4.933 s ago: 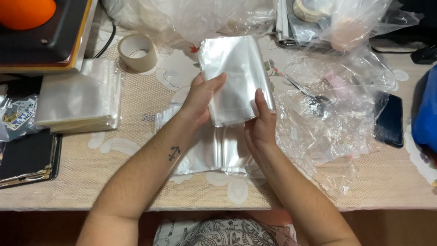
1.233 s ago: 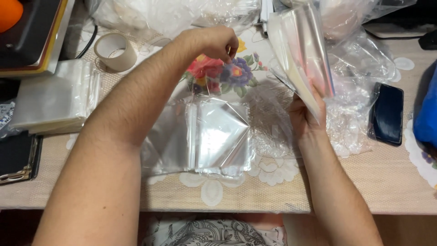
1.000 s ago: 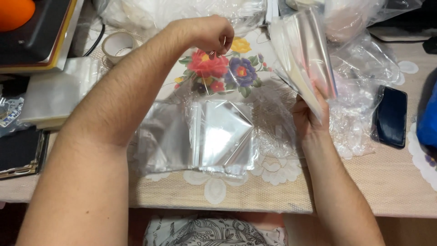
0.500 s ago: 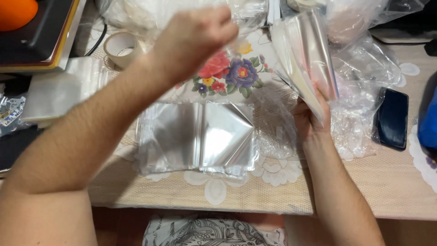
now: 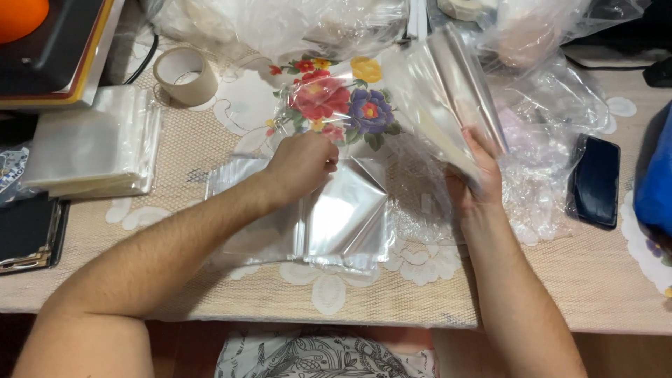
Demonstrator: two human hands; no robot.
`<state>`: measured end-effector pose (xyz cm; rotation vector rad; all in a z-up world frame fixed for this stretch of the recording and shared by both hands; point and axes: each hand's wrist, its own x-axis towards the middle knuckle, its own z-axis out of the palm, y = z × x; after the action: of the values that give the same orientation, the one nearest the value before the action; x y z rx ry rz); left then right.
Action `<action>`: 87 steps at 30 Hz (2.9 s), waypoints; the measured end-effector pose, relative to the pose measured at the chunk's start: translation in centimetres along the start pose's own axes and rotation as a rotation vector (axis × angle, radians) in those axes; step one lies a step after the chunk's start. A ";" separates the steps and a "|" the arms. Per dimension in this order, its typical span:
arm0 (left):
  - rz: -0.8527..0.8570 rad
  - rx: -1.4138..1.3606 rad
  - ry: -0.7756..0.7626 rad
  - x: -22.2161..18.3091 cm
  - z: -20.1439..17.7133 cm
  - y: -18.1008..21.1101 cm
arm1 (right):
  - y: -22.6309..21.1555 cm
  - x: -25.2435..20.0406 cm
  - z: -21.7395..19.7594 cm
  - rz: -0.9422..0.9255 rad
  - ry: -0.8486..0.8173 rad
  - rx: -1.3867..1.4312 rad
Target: Folding and nesting various sizes of clear plastic bags for organization or shipping.
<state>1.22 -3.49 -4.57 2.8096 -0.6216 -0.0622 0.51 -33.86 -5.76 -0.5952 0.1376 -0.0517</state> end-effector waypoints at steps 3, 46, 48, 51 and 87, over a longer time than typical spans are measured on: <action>-0.017 -0.039 -0.004 0.0 -0.4 -0.2 | 0.3 1.0 -1.2 -0.040 -0.007 -0.084; 0.287 -0.453 0.189 6.3 -4.5 1.3 | 0.6 1.2 -0.5 0.011 -0.076 -0.462; 0.328 -0.449 0.186 5.4 -5.7 1.3 | 0.3 0.2 1.1 -0.036 0.015 -0.583; 0.369 -0.306 0.098 5.5 -5.9 1.3 | 0.5 -0.4 1.9 -0.048 0.031 -0.573; 0.056 -0.246 -0.164 5.8 -11.3 5.9 | 1.0 -0.1 0.7 -0.453 -0.393 -0.790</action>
<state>5.16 -8.26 7.99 2.5644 -0.6784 -0.3380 0.57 -32.60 -5.76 -1.4033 -0.3832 -0.3264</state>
